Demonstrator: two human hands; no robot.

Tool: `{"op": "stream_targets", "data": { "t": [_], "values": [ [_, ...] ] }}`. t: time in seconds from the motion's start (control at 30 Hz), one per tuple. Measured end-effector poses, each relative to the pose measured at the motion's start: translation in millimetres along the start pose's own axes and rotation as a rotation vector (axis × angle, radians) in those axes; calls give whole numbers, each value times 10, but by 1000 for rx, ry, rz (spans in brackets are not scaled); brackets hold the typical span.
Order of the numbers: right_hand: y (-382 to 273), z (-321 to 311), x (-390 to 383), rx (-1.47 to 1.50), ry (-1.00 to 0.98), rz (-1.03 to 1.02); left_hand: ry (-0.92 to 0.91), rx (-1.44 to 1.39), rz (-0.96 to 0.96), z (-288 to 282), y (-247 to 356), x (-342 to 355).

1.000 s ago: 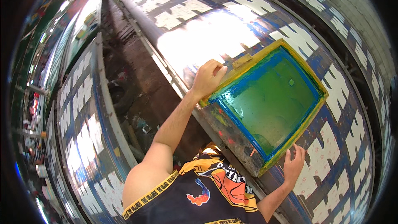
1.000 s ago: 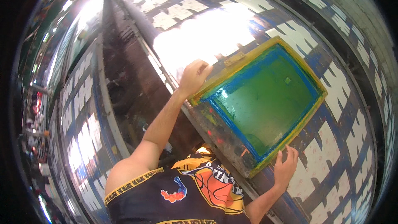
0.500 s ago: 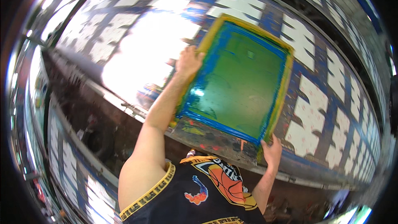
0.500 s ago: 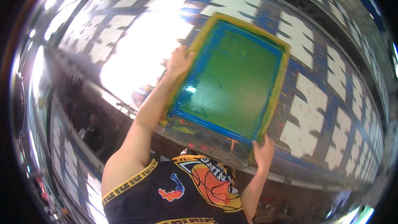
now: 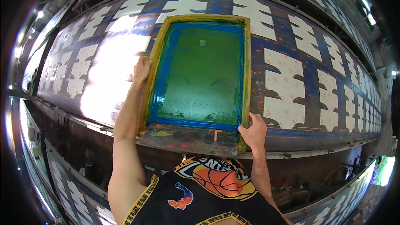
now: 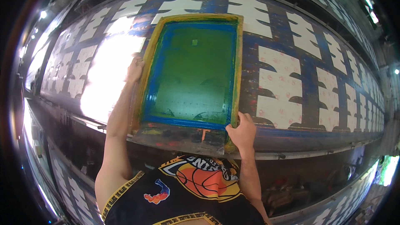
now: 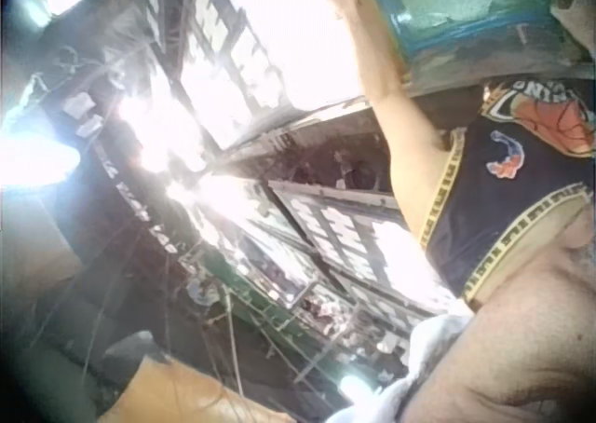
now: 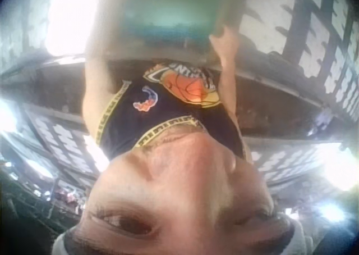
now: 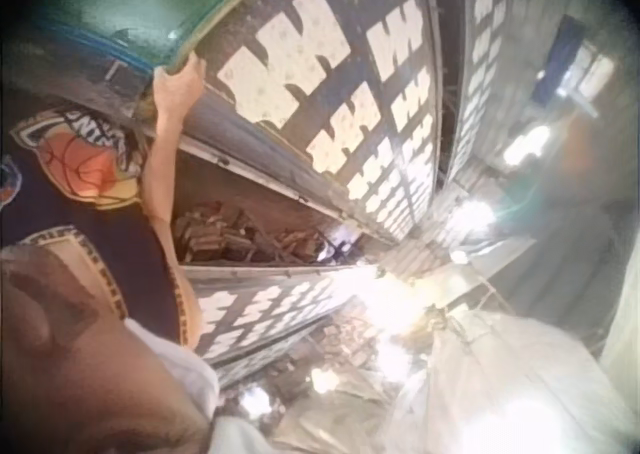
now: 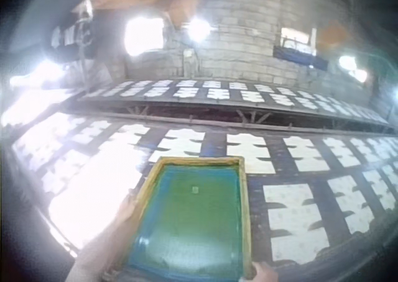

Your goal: The person uses a squeegee to pull green ink across a screen printing frame placed over fabric on a long table. The person repeatedly repositions the frame and pulls the squeegee to apply ink to successive sections of the fabric.

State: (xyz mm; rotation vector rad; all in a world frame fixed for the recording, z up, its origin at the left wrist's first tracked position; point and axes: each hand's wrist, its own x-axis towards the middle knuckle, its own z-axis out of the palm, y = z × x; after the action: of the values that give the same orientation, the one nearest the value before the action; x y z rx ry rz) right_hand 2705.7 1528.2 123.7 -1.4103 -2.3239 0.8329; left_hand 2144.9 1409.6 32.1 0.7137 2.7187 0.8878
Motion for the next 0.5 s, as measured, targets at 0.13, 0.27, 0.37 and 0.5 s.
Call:
{"op": "stream_targets", "data": {
  "t": [0.13,0.27,0.37,0.5],
  "values": [
    [393,-376,133,-10,55,-60,62,-133,117,-5,361,-69],
    [1170,-951,289,110,30,-35,69,-222,58,308,1165,-452],
    [1923,-1458,440,66,83,-92,111,-223,80,729,1951,-822],
    [2872,-1954,557,73,98,-6,73,-166,84,1486,2753,-1283]
  ]
}}
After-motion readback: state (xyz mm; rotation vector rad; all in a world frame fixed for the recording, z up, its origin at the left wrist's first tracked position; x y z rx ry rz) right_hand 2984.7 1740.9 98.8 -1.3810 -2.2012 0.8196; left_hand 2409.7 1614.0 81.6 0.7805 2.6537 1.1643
